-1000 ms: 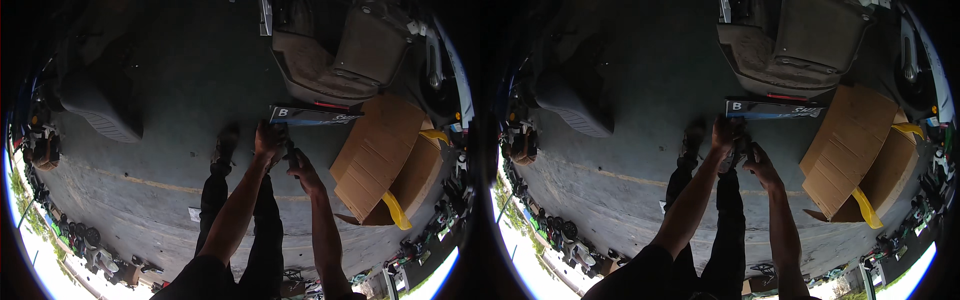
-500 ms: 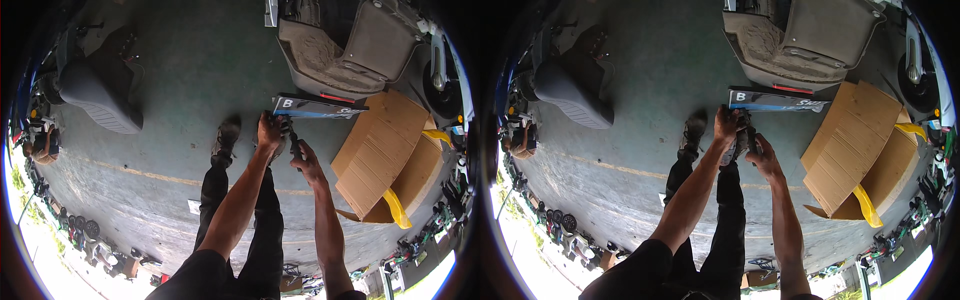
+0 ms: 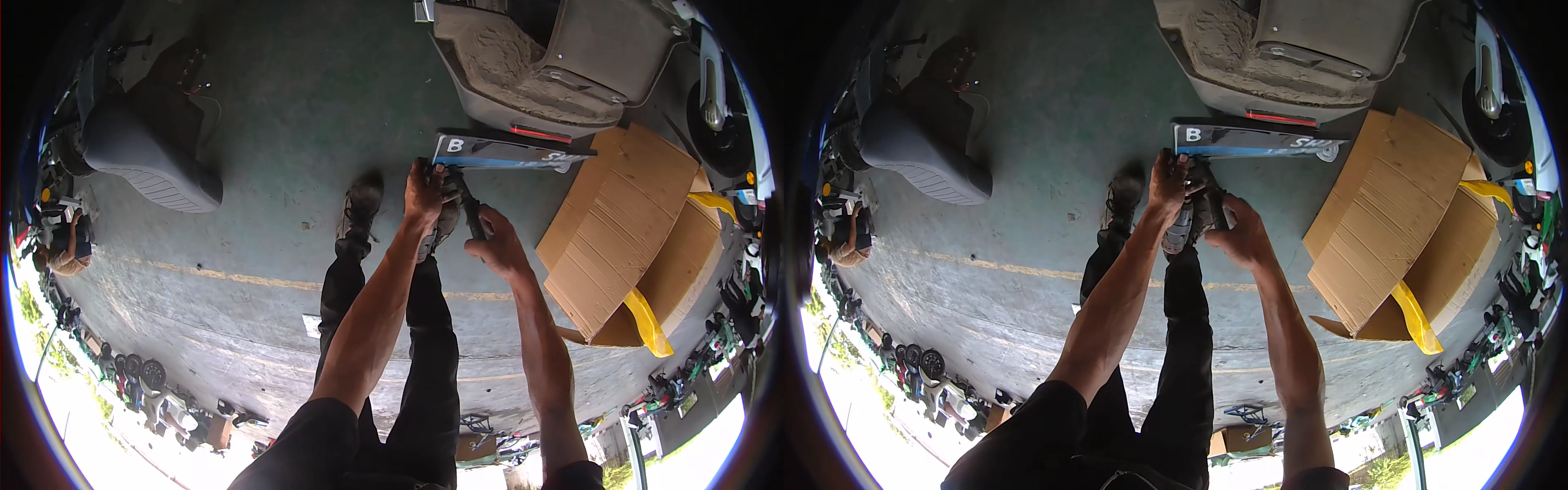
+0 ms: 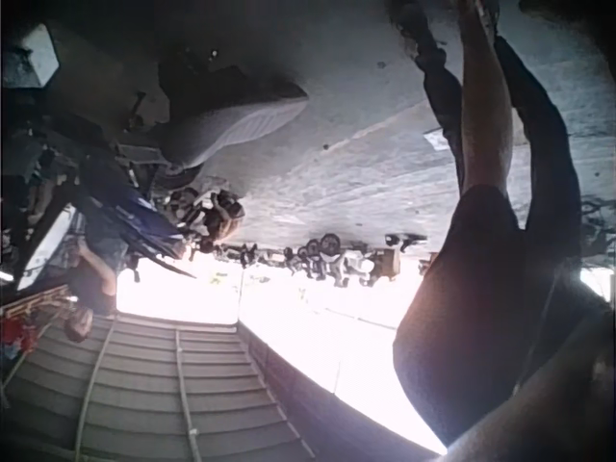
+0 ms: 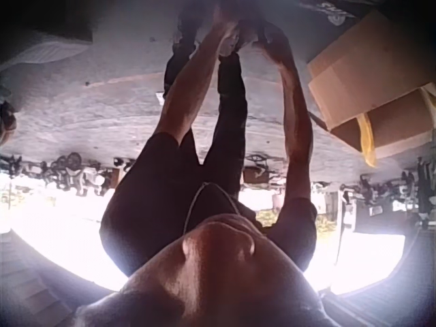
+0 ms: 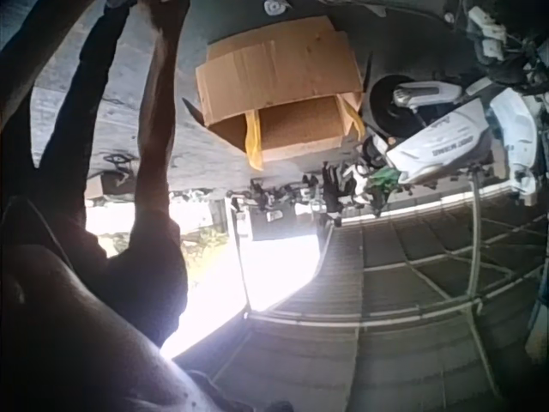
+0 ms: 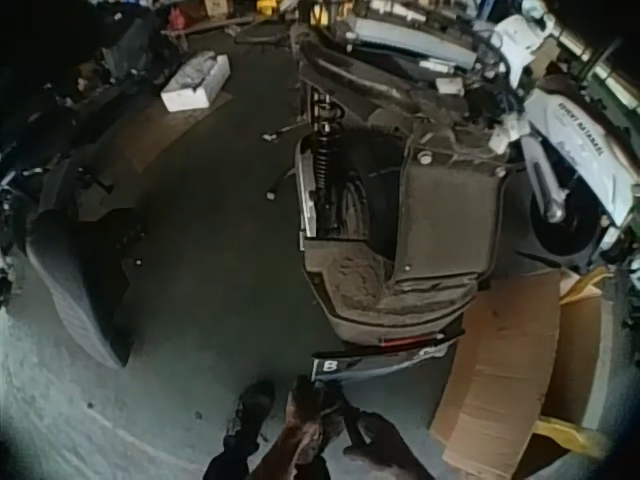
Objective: The person disassembles parts of a yellow scooter by removing screws with a power drill, detaching plastic body panels by hand, and unfastening a license plate from the rear frame.
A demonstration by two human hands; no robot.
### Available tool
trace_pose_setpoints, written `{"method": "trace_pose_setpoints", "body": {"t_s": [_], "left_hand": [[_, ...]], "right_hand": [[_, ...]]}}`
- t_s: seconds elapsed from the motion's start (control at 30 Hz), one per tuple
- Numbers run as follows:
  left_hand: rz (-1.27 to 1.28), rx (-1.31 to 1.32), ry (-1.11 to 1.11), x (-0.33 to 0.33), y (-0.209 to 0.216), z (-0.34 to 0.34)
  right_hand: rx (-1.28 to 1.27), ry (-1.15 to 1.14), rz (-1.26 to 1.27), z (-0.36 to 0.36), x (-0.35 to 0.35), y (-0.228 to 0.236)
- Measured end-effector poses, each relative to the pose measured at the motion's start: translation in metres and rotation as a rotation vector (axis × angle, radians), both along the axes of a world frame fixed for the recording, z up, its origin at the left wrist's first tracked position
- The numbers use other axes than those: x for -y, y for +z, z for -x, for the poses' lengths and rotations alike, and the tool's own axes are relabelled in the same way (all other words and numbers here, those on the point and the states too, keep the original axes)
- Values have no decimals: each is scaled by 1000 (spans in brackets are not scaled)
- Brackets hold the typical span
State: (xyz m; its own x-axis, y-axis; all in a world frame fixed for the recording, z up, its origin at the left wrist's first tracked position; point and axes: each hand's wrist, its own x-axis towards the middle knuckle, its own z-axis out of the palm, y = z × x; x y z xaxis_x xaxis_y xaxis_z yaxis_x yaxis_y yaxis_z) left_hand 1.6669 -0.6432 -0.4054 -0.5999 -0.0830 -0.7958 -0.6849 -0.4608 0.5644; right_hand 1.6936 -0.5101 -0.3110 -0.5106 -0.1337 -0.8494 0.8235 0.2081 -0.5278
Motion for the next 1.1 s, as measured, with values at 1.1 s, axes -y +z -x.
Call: {"method": "trace_pose_setpoints", "body": {"t_s": [1.1], "left_hand": [[-73, 4, -9, -9, -13, -7]], "right_hand": [[84, -159, -28, 5, -6, 12]]}}
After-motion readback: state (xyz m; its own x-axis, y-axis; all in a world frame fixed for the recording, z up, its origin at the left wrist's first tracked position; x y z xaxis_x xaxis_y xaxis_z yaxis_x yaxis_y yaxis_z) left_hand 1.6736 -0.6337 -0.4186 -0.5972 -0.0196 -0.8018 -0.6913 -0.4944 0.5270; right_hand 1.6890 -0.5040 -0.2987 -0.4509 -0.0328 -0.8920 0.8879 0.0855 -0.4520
